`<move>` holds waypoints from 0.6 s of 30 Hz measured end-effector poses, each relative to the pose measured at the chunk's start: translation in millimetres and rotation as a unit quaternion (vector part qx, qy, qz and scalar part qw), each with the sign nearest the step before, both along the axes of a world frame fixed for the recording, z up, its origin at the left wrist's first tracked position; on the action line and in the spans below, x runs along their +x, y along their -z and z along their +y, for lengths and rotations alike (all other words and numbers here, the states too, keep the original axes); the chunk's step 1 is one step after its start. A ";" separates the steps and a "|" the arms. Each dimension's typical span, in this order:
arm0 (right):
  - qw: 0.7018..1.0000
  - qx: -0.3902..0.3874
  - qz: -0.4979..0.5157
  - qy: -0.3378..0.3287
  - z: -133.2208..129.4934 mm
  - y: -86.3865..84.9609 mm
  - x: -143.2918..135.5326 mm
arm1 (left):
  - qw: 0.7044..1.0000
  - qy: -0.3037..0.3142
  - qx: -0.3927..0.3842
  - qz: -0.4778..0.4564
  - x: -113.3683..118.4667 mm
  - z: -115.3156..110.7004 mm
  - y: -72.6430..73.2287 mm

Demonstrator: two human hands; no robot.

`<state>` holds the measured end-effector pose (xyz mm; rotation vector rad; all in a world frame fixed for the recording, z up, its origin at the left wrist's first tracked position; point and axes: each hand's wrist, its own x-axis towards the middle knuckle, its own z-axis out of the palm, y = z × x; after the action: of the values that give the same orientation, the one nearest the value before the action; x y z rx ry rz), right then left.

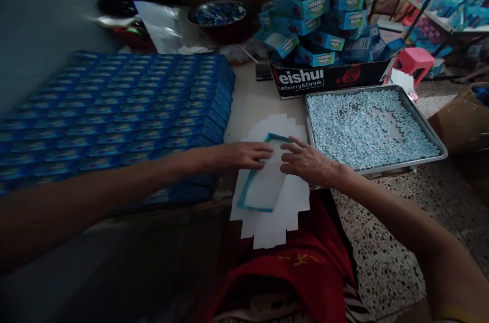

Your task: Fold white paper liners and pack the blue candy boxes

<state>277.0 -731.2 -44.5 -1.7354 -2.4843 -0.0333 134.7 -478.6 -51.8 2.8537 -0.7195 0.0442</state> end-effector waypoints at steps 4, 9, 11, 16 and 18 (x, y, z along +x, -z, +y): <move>0.996 0.009 0.017 0.092 8.8 41.9 -41.9 | 0.991 -0.119 0.055 -0.033 -17.2 -14.7 -16.9; 0.977 0.033 0.082 0.195 28.0 71.7 -76.6 | 0.916 -0.390 0.066 -0.059 -87.6 -92.9 24.6; 0.970 0.021 0.127 0.207 38.7 77.5 -75.0 | 0.888 -0.453 0.034 -0.080 -96.1 -110.0 55.9; 0.969 0.034 0.083 0.229 41.5 83.2 -59.1 | 0.866 -0.480 -0.098 -0.101 -70.1 -90.2 98.8; 0.973 0.056 0.028 0.223 28.7 85.8 -60.0 | 0.870 -0.466 -0.115 -0.116 -66.7 -81.1 100.5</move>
<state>217.0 -702.5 -130.3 -2.1685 -1.9630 -0.1560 68.0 -559.7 -152.4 2.6808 0.6511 0.5667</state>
